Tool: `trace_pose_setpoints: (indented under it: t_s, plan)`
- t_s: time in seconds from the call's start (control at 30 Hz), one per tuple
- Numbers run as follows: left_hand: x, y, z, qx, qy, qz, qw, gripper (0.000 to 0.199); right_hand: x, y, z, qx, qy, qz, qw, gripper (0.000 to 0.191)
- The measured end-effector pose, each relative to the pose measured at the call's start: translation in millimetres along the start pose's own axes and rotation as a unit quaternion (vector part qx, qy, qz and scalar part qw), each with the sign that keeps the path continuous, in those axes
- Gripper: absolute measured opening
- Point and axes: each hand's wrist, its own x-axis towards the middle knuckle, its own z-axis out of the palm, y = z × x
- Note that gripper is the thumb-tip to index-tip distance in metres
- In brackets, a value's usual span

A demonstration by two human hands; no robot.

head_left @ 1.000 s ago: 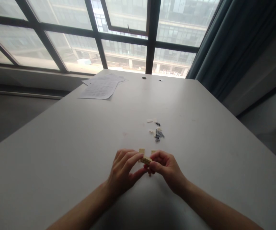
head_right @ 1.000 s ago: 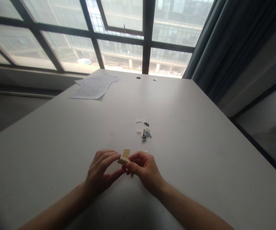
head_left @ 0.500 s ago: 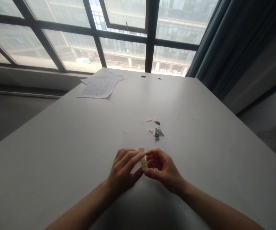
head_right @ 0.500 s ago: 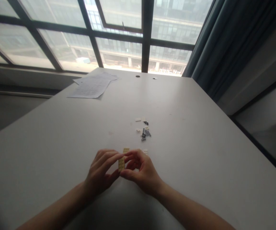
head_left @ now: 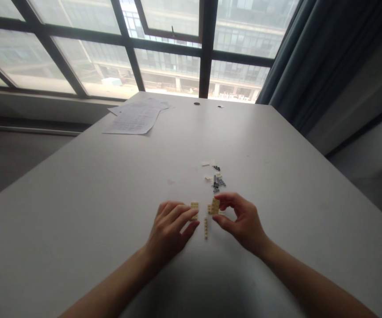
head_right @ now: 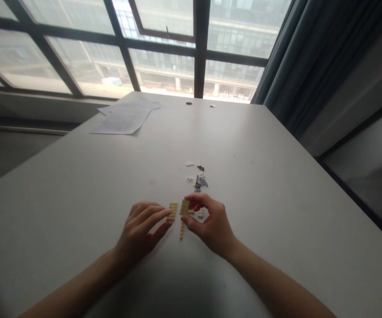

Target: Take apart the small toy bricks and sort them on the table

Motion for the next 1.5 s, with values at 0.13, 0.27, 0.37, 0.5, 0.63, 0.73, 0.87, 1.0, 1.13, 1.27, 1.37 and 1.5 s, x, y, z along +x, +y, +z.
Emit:
trace_pose_setpoints:
  t_s: [0.13,0.27,0.37,0.5,0.63,0.73,0.87,1.0,1.13,1.27,1.37,1.5]
  plan:
    - [1.1,3.6,-0.7,-0.034,-0.065,0.057,0.996,0.013,1.8,4.6,-22.5,-0.06,0.0,0.03,0.998,0.033]
    - [1.9,9.3,-1.7,-0.05,-0.123,0.108,0.985,0.012,-13.5,16.5,-29.2,-0.15,-0.069,0.075,0.983,0.031]
    - [1.3,11.0,-1.7,-0.052,-0.148,0.122,0.98,0.015,-26.1,25.7,-25.3,-0.209,-0.108,0.045,0.971,0.031]
    - [1.1,11.4,-1.4,-0.053,-0.16,0.12,0.978,0.016,-35.2,31.8,-18.3,-0.281,-0.121,-0.037,0.951,0.029]
    - [2.3,12.2,-1.4,-0.063,-0.172,0.113,0.976,0.015,-36.8,32.6,-16.9,-0.31,-0.121,-0.035,0.943,0.03]
    - [2.4,12.3,-0.8,-0.072,-0.175,0.111,0.976,0.014,-35.6,33.0,-17.9,-0.315,-0.124,-0.03,0.94,0.031]
    - [1.6,11.9,0.1,-0.075,-0.169,0.112,0.976,0.013,-34.8,34.7,-17.9,-0.32,-0.133,-0.041,0.937,0.035]
    - [1.4,10.5,-0.7,-0.065,-0.159,0.115,0.978,0.012,-34.1,32.4,-20.6,-0.32,-0.128,-0.053,0.937,0.042]
    - [1.9,9.2,-2.2,-0.062,-0.142,0.12,0.981,0.013,-19.1,23.3,-32.5,-0.317,-0.113,-0.057,0.94,0.044]
    - [2.9,9.3,-2.8,-0.063,-0.131,0.116,0.983,0.011,21.5,27.2,-45.4,-0.322,-0.068,-0.048,0.943,0.034]
    - [3.2,9.2,-2.4,-0.065,-0.131,0.114,0.983,0.012,58.3,45.0,-48.7,-0.35,-0.046,-0.045,0.935,0.031]
    - [3.6,9.3,-2.4,-0.067,-0.126,0.112,0.983,0.014,90.8,67.7,-45.4,-0.449,-0.118,-0.142,0.874,0.033]
